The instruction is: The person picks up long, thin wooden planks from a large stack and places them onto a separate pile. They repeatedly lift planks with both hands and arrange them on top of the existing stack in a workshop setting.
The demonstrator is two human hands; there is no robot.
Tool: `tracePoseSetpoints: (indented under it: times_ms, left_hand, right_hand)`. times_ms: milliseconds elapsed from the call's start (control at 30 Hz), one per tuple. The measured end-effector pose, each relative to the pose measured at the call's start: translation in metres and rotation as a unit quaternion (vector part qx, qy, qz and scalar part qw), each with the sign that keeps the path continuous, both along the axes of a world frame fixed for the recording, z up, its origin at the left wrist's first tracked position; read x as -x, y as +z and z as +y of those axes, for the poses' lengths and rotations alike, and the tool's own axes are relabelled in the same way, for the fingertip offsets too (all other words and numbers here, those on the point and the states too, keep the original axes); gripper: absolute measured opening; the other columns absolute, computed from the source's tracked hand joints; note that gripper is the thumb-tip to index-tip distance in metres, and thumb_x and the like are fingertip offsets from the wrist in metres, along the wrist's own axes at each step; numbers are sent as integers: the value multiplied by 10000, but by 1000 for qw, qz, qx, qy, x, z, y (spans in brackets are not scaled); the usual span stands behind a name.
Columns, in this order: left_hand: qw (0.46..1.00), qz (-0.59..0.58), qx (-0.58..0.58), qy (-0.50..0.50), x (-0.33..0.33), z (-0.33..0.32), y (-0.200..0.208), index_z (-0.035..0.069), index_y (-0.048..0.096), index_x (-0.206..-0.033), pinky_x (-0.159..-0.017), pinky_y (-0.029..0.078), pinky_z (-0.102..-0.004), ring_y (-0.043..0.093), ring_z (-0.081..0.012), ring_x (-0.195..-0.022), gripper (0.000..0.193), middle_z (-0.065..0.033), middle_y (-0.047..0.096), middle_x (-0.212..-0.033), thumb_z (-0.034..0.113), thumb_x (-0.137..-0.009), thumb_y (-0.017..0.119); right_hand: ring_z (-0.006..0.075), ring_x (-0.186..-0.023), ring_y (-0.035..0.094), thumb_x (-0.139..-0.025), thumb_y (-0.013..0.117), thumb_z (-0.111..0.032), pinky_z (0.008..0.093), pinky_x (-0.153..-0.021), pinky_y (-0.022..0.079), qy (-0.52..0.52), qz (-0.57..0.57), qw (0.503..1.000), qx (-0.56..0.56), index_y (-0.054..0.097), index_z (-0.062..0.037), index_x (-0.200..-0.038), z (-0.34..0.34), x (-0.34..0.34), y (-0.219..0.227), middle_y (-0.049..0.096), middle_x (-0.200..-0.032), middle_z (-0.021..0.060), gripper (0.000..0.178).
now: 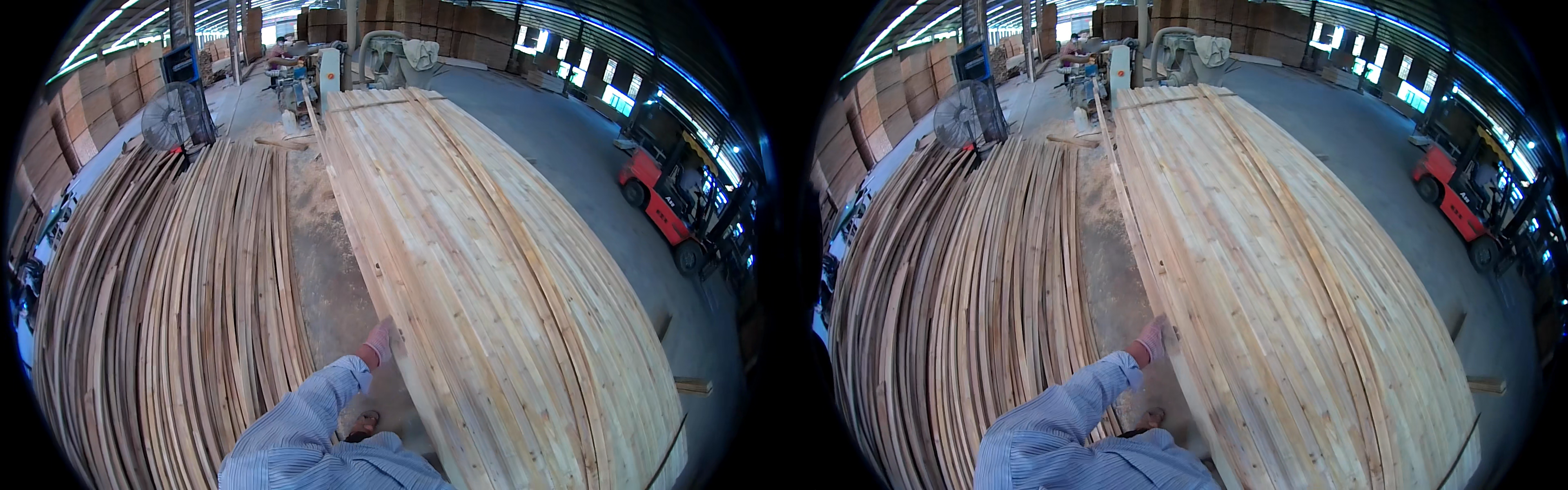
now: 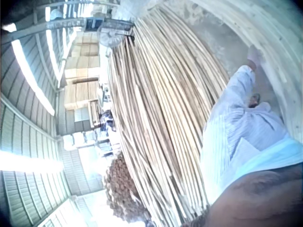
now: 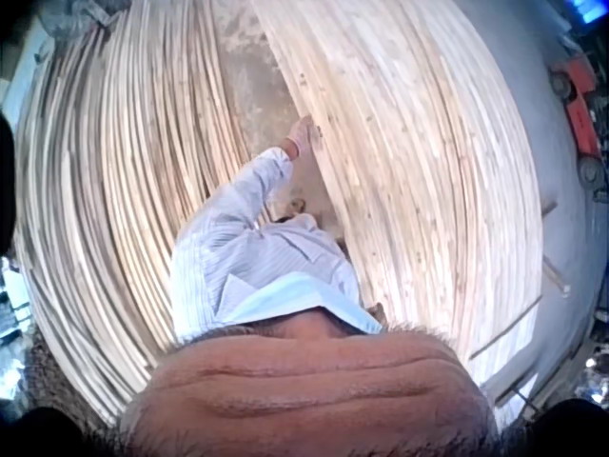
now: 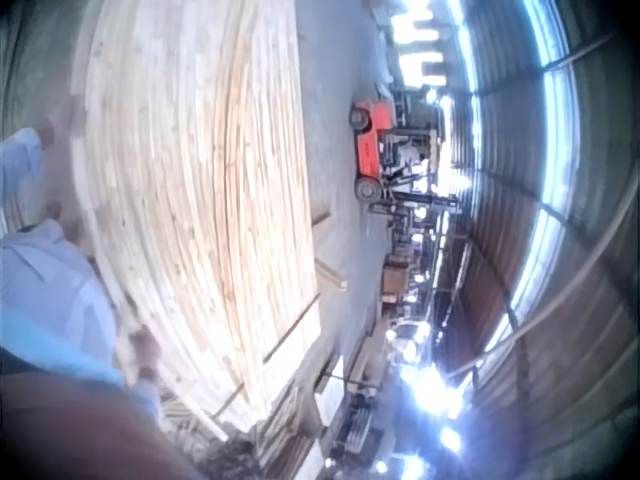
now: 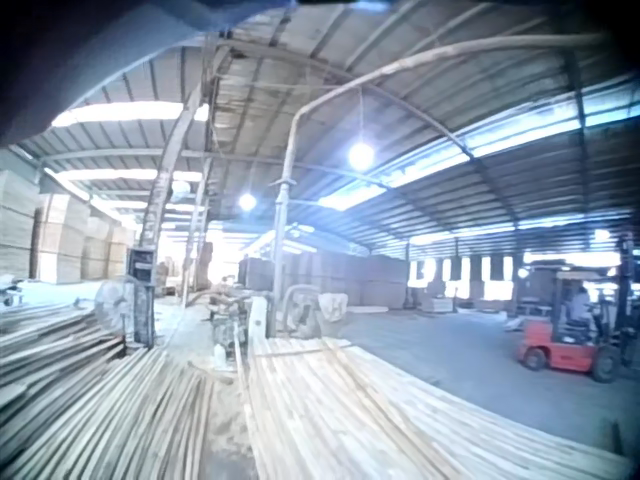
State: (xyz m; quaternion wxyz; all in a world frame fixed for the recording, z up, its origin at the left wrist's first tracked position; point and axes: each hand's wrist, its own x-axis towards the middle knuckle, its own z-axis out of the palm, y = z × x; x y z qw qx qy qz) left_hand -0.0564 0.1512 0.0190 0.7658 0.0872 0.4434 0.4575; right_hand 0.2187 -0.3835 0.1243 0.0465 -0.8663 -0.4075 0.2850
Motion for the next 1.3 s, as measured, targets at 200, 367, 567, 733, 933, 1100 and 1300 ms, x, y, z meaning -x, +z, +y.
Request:
tracePoseSetpoints:
  times_ms: [200, 367, 567, 733, 933, 1100, 1300]
  left_hand:
    - [978, 60, -69, -190, -36, -114, -82, 114, 696, -1126, -952, 541, -420, 681, -275, -976, 353, -50, 719, -1123, 415, -1029, 539]
    - [862, -146, -184, -448, -79, -247, -109, 147, 698, -1034, -974, 512, -358, 654, -261, -941, 273, -51, 711, -1063, 402, -972, 623]
    - [959, -48, 129, -249, -96, -210, -96, 109, 677, -972, -711, 589, -443, 695, -267, -786, 248, -85, 707, -950, 354, -929, 681]
    - [982, 67, 94, -146, -76, -146, -81, 70, 676, -997, -687, 592, -484, 701, -265, -804, 365, -94, 688, -931, 426, -919, 694]
    - [973, 191, 50, -120, -59, -115, -37, 32, 673, -1025, -670, 584, -467, 690, -255, -795, 408, -102, 677, -932, 434, -969, 630]
    - [959, 184, -4, -214, -53, -167, 4, 27, 668, -1025, -658, 581, -438, 681, -242, -741, 379, -91, 676, -905, 399, -999, 597]
    - [953, 228, -50, -195, -44, -142, 45, 11, 695, -967, -637, 571, -424, 659, -217, -680, 362, -103, 686, -859, 366, -984, 627]
  right_hand:
    - [406, -852, 682, -791, 731, -291, 503, -784, 543, 7, 97, 993, -68, 653, -85, -917, 59, 12, 16, 713, -882, 184, 253]
    - [398, -988, 689, -838, 699, -389, 472, -857, 536, 25, 61, 995, -79, 683, -38, -1093, 163, 45, 14, 720, -1014, 218, 434]
    - [449, -1027, 661, -802, 729, -433, 479, -867, 517, 105, 141, 975, -138, 625, 20, -1110, 210, 40, -25, 668, -1047, 283, 557]
    - [359, -1013, 683, -967, 583, -502, 434, -893, 518, -37, 300, 935, -186, 689, 0, -1229, 128, 37, 55, 723, -1058, 255, 576]
    - [409, -1020, 680, -977, 535, -582, 495, -894, 495, -71, 61, 993, 66, 717, 43, -1125, -23, -52, -42, 719, -1055, 278, 668]
    - [416, -1023, 678, -976, 533, -585, 500, -895, 493, -68, 28, 992, 103, 718, 44, -1123, -46, -40, -67, 718, -1059, 282, 672]
    - [424, -1026, 675, -976, 531, -589, 506, -898, 491, -62, 17, 995, 80, 719, 45, -1120, -24, -17, -60, 715, -1063, 288, 677]
